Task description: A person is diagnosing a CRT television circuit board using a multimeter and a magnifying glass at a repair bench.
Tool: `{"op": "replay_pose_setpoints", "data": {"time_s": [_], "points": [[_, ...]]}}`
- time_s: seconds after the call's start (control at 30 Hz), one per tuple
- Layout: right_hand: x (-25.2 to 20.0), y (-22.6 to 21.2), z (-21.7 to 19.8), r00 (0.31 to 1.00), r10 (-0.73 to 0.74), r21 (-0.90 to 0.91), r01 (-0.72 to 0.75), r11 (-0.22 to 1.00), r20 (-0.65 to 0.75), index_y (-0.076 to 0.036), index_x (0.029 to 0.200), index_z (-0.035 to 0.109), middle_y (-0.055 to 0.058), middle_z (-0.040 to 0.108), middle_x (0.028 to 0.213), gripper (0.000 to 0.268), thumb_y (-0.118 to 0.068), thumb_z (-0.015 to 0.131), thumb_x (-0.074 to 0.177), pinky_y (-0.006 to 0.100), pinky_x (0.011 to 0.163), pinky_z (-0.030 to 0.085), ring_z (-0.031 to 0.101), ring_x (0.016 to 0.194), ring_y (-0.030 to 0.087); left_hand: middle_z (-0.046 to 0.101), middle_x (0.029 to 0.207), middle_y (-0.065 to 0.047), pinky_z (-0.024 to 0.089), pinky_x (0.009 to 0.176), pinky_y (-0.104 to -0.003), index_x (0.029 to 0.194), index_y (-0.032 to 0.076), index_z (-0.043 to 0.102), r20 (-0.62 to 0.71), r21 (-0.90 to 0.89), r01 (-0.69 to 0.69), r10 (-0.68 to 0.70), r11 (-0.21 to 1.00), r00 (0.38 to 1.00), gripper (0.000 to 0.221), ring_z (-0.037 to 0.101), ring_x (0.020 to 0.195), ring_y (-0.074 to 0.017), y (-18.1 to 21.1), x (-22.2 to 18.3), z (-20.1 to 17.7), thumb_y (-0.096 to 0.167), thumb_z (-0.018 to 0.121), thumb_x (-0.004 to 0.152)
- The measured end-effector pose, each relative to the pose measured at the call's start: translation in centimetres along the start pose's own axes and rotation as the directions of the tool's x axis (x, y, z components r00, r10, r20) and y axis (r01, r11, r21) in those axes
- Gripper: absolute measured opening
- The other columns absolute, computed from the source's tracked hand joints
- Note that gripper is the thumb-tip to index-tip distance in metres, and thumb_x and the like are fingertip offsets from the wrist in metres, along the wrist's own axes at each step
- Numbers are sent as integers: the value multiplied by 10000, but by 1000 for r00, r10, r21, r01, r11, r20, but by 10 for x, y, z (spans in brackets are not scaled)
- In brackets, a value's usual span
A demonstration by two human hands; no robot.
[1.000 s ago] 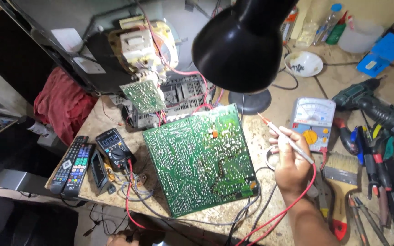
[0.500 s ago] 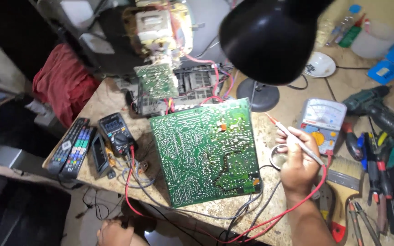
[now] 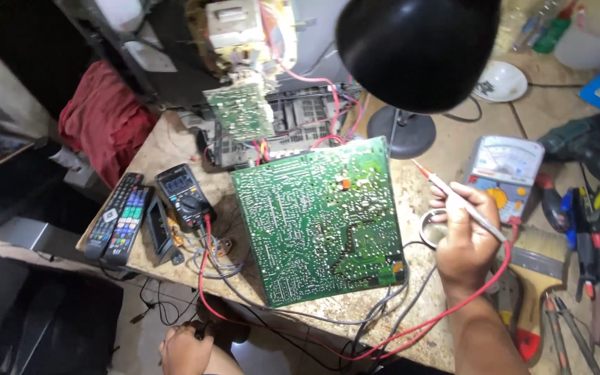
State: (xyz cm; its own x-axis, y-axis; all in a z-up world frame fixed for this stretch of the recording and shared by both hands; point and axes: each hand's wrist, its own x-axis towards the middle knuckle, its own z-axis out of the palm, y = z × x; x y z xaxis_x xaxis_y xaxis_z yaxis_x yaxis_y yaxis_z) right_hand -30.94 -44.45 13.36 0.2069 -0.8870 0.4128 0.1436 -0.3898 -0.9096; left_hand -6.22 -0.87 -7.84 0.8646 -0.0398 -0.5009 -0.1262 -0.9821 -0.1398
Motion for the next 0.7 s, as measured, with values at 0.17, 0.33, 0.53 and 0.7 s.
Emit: {"op": "replay_pose_setpoints", "data": {"time_s": [0.17,0.33,0.53,0.7], "points": [[-3,-8,1,998,51,58,-53,997,29,8,1205,554,218,699,1058,176,-84,482,1074,210,613,482,623,766,169,725,1226,54,353,1140,-359,1100,208,783,-60,12,2,-1,1000,998,621,497,1353,-142,1,2,5,682,469,850],[-4,-11,3,999,-9,27,7,1000,49,38,1174,559,244,706,1077,165,-63,484,1067,242,728,527,687,908,227,676,1386,70,331,1175,-353,1260,202,746,-13,-2,2,-2,1000,1000,648,443,1433,-130,2,-10,-8,650,472,881],[-10,-11,3,999,-39,-15,40,999,37,41,1190,566,229,689,1072,164,-53,488,1082,247,759,530,688,936,234,750,1230,42,366,1141,-349,1138,208,775,-73,-116,-37,29,993,997,502,512,1327,-157,3,-33,-21,557,524,879],[-23,10,-5,941,-202,-204,262,943,270,42,1017,647,80,627,778,193,-54,489,961,226,449,453,516,565,104,736,1285,55,352,1155,-345,1190,211,763,-54,-92,-10,5,996,999,537,489,1358,-140,2,-22,-13,562,519,866]]}}
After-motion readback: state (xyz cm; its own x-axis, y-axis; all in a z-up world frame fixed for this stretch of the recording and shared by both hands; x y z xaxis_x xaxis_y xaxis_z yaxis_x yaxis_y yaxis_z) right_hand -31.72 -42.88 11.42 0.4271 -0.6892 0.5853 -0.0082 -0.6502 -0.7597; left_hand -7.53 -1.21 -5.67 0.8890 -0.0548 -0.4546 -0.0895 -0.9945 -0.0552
